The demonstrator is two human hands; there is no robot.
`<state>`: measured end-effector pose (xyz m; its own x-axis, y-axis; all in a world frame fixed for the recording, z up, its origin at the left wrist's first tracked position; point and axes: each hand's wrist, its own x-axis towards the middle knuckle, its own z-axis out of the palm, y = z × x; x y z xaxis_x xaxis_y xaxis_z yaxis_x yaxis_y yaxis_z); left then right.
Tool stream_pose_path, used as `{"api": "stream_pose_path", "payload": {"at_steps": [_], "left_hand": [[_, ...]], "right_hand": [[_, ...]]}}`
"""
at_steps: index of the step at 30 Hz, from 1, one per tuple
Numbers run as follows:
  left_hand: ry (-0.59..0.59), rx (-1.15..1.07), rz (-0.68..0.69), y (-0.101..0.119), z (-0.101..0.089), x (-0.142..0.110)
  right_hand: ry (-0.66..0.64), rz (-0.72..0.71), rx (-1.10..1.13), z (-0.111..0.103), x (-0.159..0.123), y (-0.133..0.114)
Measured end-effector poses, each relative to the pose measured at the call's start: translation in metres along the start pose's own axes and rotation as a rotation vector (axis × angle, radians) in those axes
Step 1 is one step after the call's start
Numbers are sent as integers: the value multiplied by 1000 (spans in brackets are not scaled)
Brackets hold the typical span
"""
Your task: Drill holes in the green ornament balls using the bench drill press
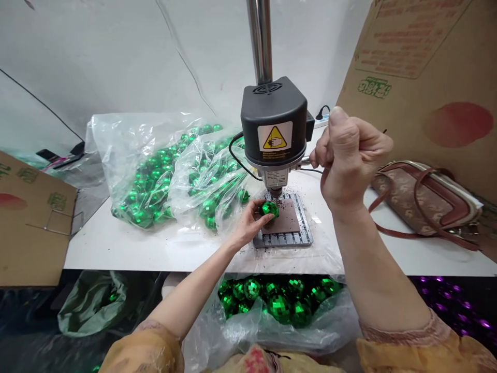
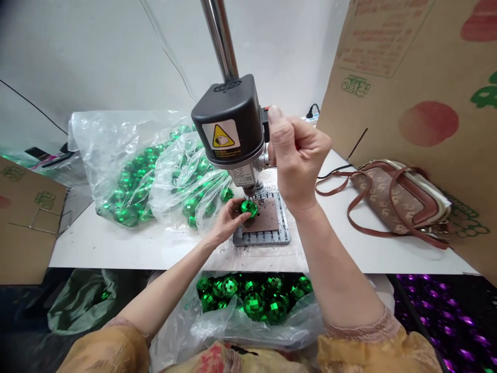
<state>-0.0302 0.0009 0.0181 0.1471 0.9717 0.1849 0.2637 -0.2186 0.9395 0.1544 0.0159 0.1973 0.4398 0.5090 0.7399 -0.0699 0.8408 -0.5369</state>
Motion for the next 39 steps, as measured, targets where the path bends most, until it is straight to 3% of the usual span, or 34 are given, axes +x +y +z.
{"api": "stream_pose_path", "payload": {"at_steps": [13,22,31,36,39], "left_hand": [[11,111,8,1,14,8],[44,54,1,-2,17,2],[12,101,8,2,13,7],[22,230,119,10,24,7],[45,194,104,6,31,6]], "right_hand": [[-20,-4,-124,-2,-1,4],[-14,-8,-42,0,0,0],[-37,61,-32,9,22,4],[-51,58,-1,10,27,4],[-56,54,10,9,24,2]]}}
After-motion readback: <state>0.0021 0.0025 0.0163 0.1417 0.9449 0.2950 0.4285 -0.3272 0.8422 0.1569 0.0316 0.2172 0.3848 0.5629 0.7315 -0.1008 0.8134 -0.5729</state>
